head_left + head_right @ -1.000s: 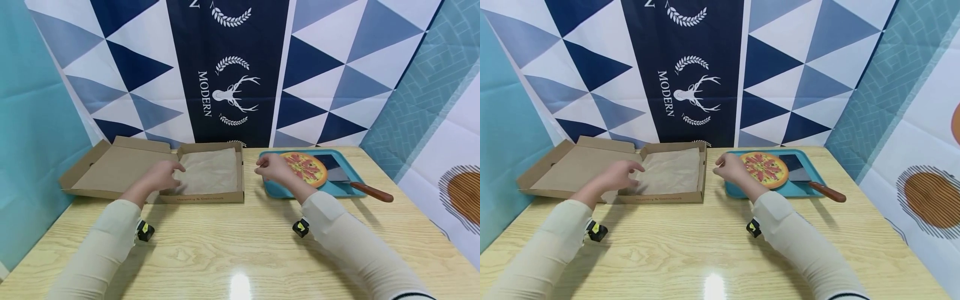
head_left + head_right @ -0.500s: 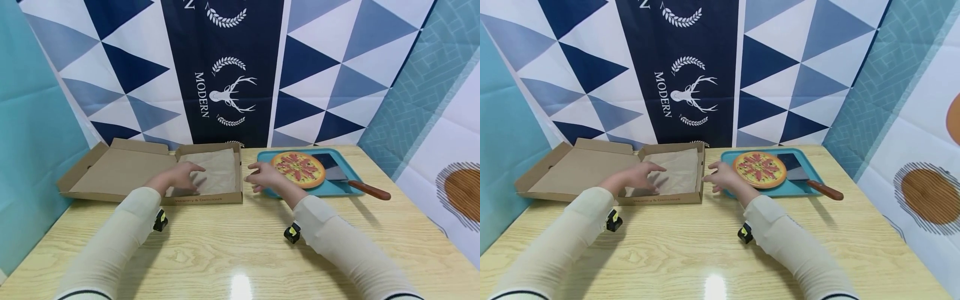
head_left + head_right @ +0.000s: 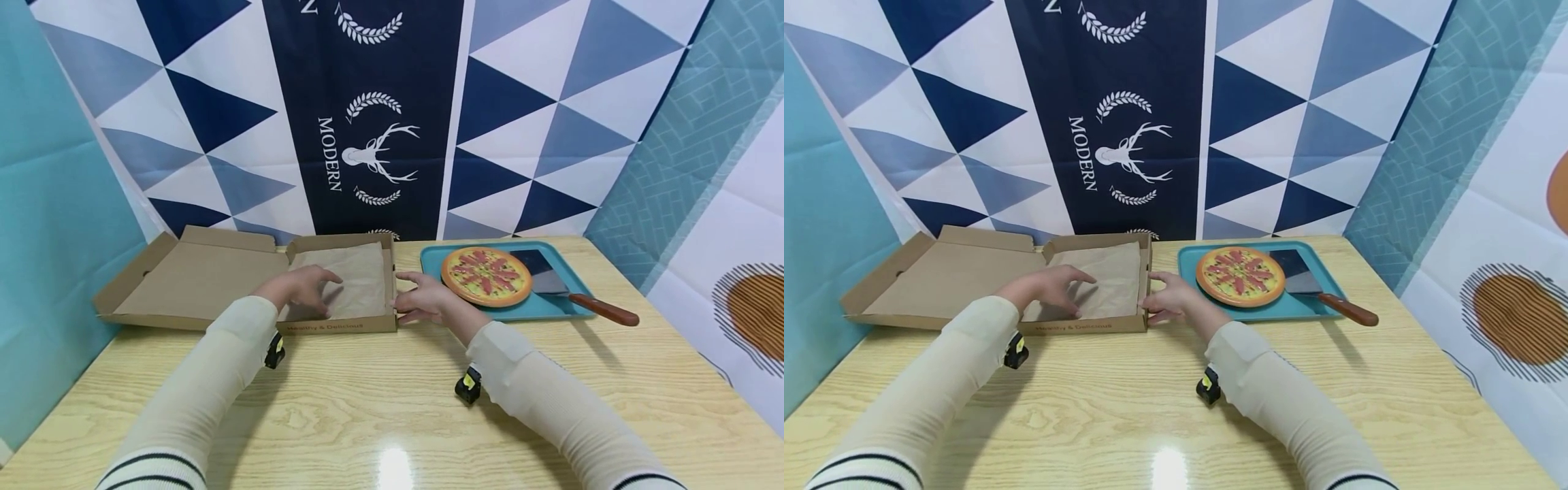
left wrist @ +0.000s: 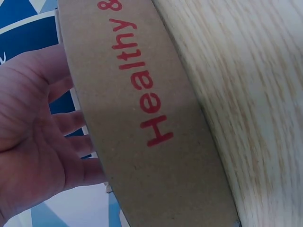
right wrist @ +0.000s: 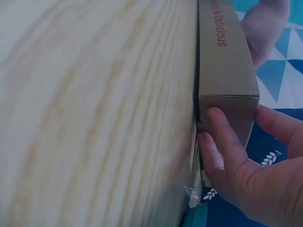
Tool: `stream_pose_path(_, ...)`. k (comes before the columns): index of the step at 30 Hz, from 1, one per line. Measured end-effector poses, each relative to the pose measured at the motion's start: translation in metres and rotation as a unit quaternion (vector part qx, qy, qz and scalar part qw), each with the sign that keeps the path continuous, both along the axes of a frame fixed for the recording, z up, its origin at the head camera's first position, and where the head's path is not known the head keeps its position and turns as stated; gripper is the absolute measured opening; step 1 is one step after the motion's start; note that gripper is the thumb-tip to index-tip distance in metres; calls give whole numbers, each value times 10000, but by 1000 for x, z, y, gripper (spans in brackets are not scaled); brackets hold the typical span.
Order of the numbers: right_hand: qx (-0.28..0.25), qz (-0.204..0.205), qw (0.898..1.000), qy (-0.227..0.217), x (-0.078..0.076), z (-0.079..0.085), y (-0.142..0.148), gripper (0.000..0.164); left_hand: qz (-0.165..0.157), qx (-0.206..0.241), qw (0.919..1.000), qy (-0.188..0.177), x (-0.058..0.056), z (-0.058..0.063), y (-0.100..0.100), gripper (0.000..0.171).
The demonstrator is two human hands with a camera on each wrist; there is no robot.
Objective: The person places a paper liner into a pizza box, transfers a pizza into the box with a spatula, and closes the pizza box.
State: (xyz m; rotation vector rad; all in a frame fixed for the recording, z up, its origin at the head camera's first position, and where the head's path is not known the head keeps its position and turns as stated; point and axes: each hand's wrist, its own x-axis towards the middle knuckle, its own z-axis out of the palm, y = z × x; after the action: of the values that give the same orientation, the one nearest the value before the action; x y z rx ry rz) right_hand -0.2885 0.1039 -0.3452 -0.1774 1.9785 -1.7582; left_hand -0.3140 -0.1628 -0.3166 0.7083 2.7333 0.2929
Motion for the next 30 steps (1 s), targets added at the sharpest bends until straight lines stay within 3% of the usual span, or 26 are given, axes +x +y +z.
stream_pose_path(8,29,-134,9998,-122,1,-1,-1,78,-188,-329,9993,-78,-3,-2,6,64)
stream_pose_path(30,48,-196,9998,-81,5,0,-1,78,64,-590,9981,-170,-10,-7,24,63)
